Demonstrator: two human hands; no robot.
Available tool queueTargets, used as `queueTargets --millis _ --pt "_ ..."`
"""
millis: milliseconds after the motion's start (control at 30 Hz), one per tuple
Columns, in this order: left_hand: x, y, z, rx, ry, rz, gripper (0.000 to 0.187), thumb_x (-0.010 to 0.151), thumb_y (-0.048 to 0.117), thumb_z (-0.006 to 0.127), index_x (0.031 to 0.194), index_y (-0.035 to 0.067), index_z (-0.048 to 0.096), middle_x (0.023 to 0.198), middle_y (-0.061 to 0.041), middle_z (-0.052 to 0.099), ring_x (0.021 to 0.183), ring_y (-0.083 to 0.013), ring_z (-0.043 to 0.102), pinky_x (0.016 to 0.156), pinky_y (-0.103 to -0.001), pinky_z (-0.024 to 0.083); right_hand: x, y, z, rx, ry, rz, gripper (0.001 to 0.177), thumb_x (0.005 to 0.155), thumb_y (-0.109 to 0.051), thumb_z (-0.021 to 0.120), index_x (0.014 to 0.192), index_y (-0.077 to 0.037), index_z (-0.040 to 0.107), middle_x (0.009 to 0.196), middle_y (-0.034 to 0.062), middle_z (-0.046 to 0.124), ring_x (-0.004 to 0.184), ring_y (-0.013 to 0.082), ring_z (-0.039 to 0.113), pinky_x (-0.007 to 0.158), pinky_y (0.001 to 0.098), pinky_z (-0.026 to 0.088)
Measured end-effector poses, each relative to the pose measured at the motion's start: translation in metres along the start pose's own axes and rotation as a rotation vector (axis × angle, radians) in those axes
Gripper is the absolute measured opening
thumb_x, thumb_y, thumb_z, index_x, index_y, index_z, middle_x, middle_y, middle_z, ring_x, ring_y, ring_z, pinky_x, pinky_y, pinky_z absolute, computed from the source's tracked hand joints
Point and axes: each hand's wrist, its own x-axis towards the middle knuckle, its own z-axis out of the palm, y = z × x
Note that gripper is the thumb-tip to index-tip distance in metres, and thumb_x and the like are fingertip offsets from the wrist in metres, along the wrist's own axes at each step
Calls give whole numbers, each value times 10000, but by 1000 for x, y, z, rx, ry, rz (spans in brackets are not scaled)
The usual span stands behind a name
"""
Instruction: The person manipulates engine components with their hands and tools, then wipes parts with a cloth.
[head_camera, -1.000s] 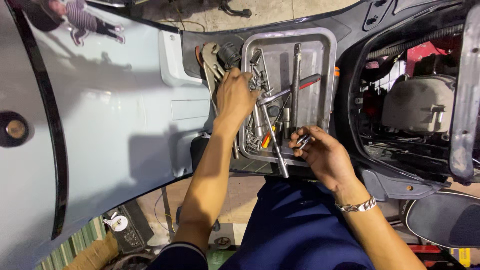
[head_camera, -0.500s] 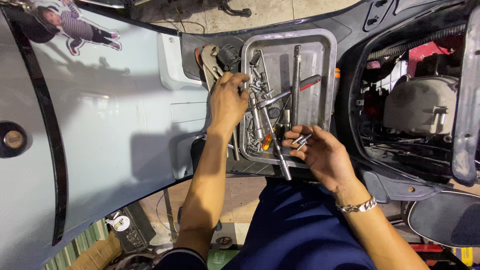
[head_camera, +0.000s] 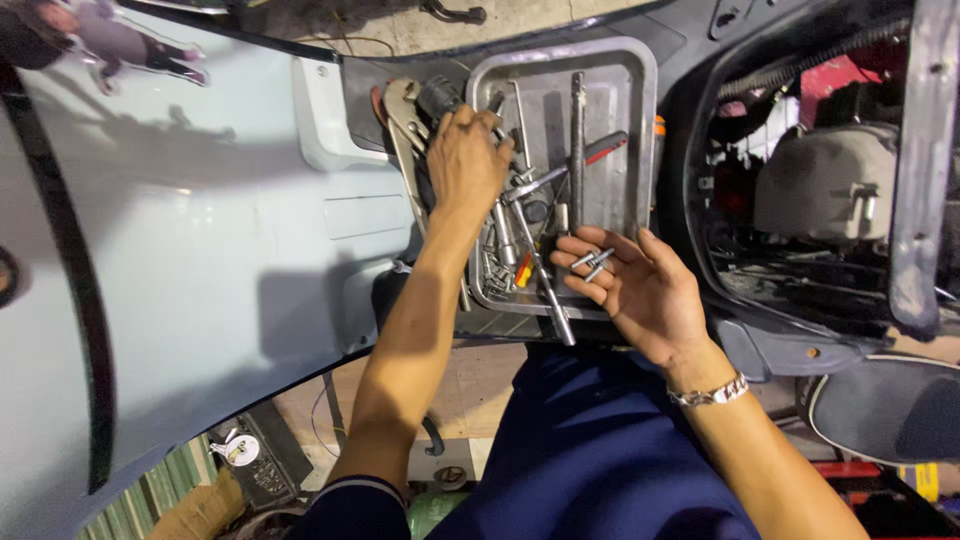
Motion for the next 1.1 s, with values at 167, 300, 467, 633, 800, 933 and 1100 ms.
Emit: queueTargets --millis 167,300,467,633,800,933,1100 --pt "2 0 -2 77 15 110 298 740 155 790 1016 46 767 917 -136 729 919 -336 676 847 -445 539 -6 -4 3 32 -42 -29 671 1012 -476 453 1389 73 529 1448 266 567 1355 383 557 1146 474 425" --pt "-11 18 -31 -16 125 133 160 837 146 777 994 112 772 967 -75 753 903 -257 691 862 -414 552 -12 -7 3 30 -63 -59 668 1018 -470 452 1398 75 520 1447 276 561 1361 386 551 1157 486 422" --pt "-64 72 -89 -605 -571 -178 340 823 206 762 1160 185 718 985 7 762 713 -140 640 634 -295 535 -19 -12 0 49 -56 -35 705 1011 -490 421 1433 69 501 1444 265 571 1331 370 561 1157 481 398" --pt "-87 91 -94 -650 -454 23 337 874 181 756 1203 145 696 1076 -7 764 883 -89 691 704 -263 545 -23 -10 -1 83 -124 -69 710 1039 -486 428 1453 90 472 1442 264 549 1323 362 548 1195 497 382" --pt "-94 94 -97 -663 -453 -1 341 863 133 782 1197 136 714 1009 -11 756 846 -108 673 704 -269 533 -33 -12 0 79 -138 -66 710 1028 -487 426 1445 84 487 1437 271 553 1326 368 534 1201 494 369" --pt "-89 110 -93 -680 -509 -59 382 821 140 788 1194 132 709 1005 -1 764 749 -108 639 654 -263 517 -41 -20 -8 122 -125 -107 692 1033 -470 434 1425 96 504 1421 286 571 1308 375 554 1189 489 384" --pt "-75 146 -75 -745 -610 -144 253 886 123 769 1136 81 781 906 -44 762 677 -100 599 597 -257 469 -60 -32 -37 129 22 -204 608 1023 -415 451 1353 82 568 1268 226 660 1166 327 653 1021 416 494"
